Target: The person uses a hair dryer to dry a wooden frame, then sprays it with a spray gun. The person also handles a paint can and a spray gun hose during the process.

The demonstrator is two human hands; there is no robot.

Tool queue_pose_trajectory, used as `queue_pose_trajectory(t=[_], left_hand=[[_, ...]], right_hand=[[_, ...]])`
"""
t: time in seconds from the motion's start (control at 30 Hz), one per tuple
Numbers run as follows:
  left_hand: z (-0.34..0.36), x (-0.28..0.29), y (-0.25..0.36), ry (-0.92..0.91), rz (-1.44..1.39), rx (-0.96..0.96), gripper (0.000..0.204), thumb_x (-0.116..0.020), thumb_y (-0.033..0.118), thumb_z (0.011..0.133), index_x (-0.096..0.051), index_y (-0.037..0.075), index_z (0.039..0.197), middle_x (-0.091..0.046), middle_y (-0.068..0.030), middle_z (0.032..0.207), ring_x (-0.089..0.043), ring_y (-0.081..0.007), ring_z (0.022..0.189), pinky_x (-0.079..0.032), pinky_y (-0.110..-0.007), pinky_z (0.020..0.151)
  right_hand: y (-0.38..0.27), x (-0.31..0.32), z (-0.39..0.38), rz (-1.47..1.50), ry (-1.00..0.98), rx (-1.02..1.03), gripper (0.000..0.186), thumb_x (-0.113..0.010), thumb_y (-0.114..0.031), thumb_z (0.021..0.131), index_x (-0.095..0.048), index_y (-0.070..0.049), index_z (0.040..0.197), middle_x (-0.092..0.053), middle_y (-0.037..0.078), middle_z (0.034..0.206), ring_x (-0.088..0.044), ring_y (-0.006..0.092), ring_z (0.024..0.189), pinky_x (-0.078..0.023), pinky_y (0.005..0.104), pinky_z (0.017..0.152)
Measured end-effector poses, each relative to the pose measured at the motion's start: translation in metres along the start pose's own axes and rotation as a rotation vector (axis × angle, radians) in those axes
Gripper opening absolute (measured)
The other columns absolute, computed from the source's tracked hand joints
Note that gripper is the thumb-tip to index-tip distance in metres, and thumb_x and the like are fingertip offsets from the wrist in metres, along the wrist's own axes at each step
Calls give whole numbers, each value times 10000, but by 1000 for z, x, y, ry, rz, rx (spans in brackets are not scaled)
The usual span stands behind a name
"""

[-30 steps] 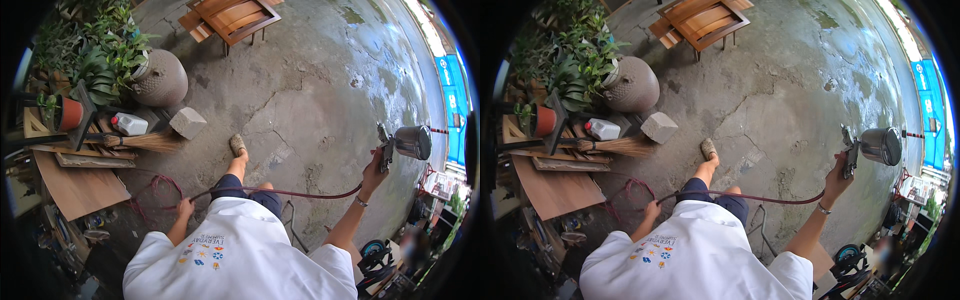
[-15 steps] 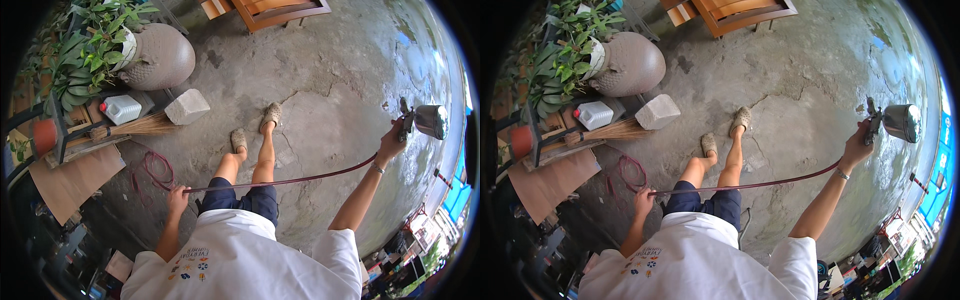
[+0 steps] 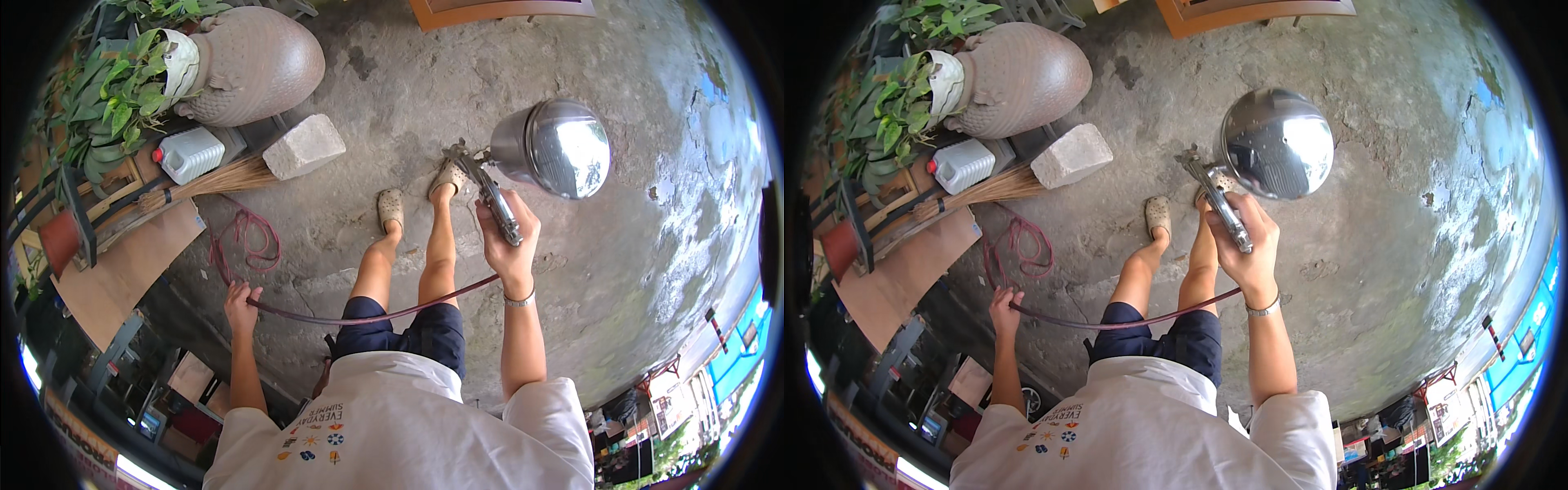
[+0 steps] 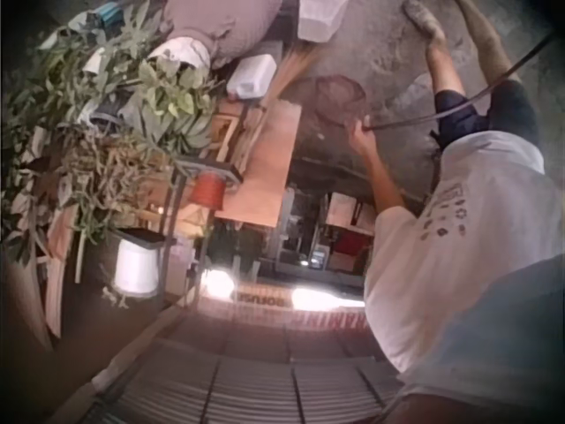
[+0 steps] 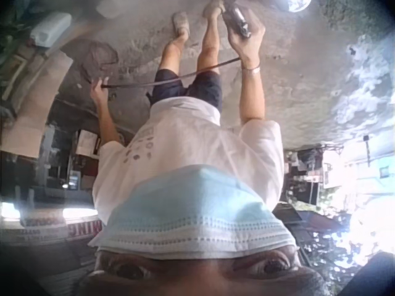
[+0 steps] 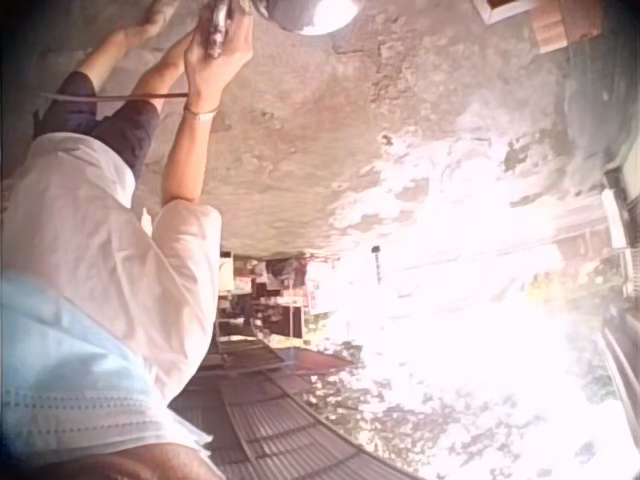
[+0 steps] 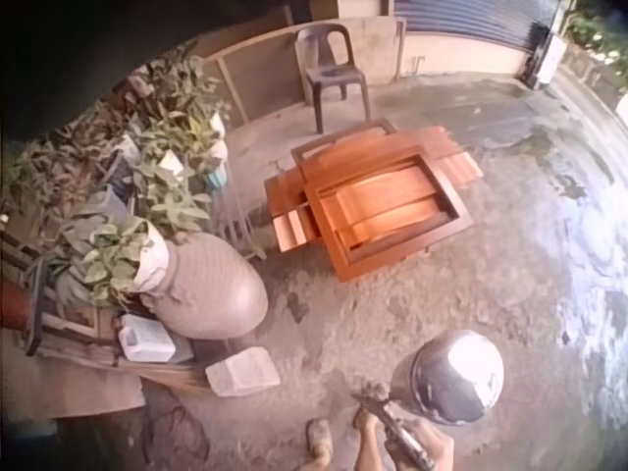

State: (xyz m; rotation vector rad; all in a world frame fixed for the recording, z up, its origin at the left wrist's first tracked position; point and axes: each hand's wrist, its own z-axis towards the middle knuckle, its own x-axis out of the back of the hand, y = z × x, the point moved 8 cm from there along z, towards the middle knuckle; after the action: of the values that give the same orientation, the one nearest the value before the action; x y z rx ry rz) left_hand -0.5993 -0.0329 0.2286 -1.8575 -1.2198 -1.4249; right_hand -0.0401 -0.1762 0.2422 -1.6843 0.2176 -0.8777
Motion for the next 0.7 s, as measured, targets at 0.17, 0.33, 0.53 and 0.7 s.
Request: queue_pose_trajectory(t=[0.17,0.33,0.53,0.7], left_hand=[[14,-2,36,-25,-47,-22,290,-723,219,855,-640,-59,842,-683,-194,885,-642,-422,874,-492,-501,959],[25,-10,80,-24,-110,-17,351,-735,252,838,-566,-36,732,-675,-180,842,-646,-408,847,-513,-506,924],[37,-19,136,14,-127,-26,335,-727,282,859,-632,-28,773,-662,-144,776,-647,-368,773,-545,-467,842],[41,-30,144,-88,-215,114,335,-720,299,867,-646,-16,781,-627,-125,717,-616,-350,706,-537,-460,782]], right_hand=[[55,48,48,-39,242,-98,144,-721,-139,883,-662,-9,900,-529,44,579,-453,84,538,-384,283,499],[108,148,104,-224,433,-131,181,-686,-158,921,-717,20,915,-669,41,677,-601,79,619,-469,256,579],[146,264,167,-349,562,-279,327,-702,-326,913,-745,-17,815,-637,20,569,-590,83,521,-438,261,507],[91,320,199,-516,704,-187,397,-675,-400,922,-756,-23,831,-641,31,564,-552,81,444,-401,264,428]])
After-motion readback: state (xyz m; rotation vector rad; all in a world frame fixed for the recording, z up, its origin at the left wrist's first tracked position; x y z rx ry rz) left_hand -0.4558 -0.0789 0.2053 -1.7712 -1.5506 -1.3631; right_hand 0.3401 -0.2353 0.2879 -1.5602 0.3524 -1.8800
